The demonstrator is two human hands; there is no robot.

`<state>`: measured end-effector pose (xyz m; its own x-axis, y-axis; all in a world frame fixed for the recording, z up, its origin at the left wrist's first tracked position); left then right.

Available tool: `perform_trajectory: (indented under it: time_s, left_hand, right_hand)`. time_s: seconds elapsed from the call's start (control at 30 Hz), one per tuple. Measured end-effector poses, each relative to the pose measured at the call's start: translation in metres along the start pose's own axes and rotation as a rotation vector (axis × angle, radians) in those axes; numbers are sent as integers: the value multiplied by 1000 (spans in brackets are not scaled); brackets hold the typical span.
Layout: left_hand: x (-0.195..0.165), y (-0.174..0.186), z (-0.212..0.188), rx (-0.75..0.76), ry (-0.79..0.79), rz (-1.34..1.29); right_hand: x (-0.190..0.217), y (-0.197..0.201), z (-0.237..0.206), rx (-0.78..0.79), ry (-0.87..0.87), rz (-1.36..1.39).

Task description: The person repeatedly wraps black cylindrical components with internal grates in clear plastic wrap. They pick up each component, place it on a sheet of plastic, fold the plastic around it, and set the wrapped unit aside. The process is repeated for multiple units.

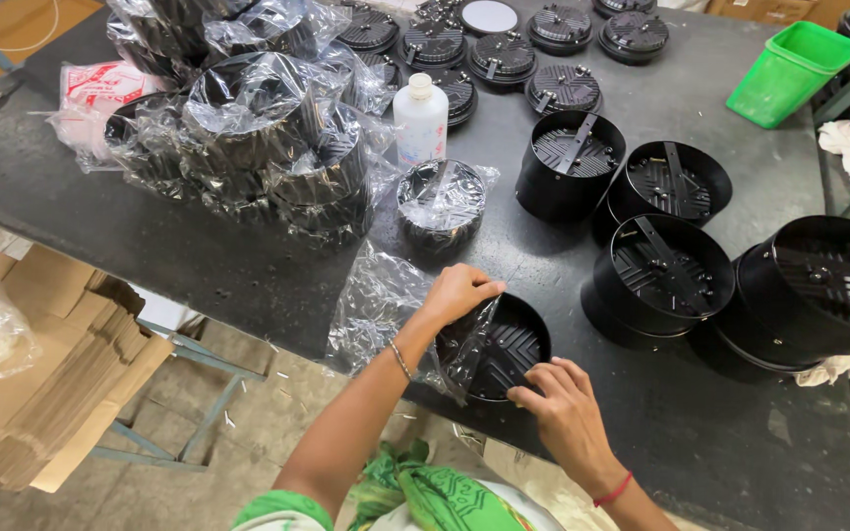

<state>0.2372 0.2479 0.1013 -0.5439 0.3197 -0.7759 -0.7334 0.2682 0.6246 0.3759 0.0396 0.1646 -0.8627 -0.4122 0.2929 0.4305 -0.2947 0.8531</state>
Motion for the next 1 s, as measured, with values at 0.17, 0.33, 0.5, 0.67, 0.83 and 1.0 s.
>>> perform_trajectory:
  time_s: [0.17,0.33,0.5,0.67,0.83,1.0]
  left_hand:
    - [14,-15,10,-12,-21,-118]
    - [-16,-26,3,18,-83,-34]
    - [-58,-43,-20,-39,-235,128]
    - [-72,-46,-31,-45,-289,117]
    - [-86,-56,-36,35,-348,193]
    - [-102,-78,-51,65,-489,313]
  right_hand:
    - [5,0,-7,39,-13,16]
    - [20,4,-12,38,94,57]
    - [32,1,-15,67,80,90]
    - [42,-6,-14,92,57,117]
    - [48,-9,-19,71,72,81]
    - [24,-39,-36,106,-12,90]
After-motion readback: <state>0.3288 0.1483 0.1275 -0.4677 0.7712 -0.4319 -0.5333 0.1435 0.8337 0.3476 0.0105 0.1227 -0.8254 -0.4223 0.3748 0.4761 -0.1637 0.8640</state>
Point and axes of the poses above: each hand's wrist, its own z-axis towards the middle knuckle, its own y-axis out of the back of the hand, x = y × z, the point moved 7 cm from there along z, towards the middle knuckle, and after that the axes turned 9 degrees about -y, right-handed, at the moved point
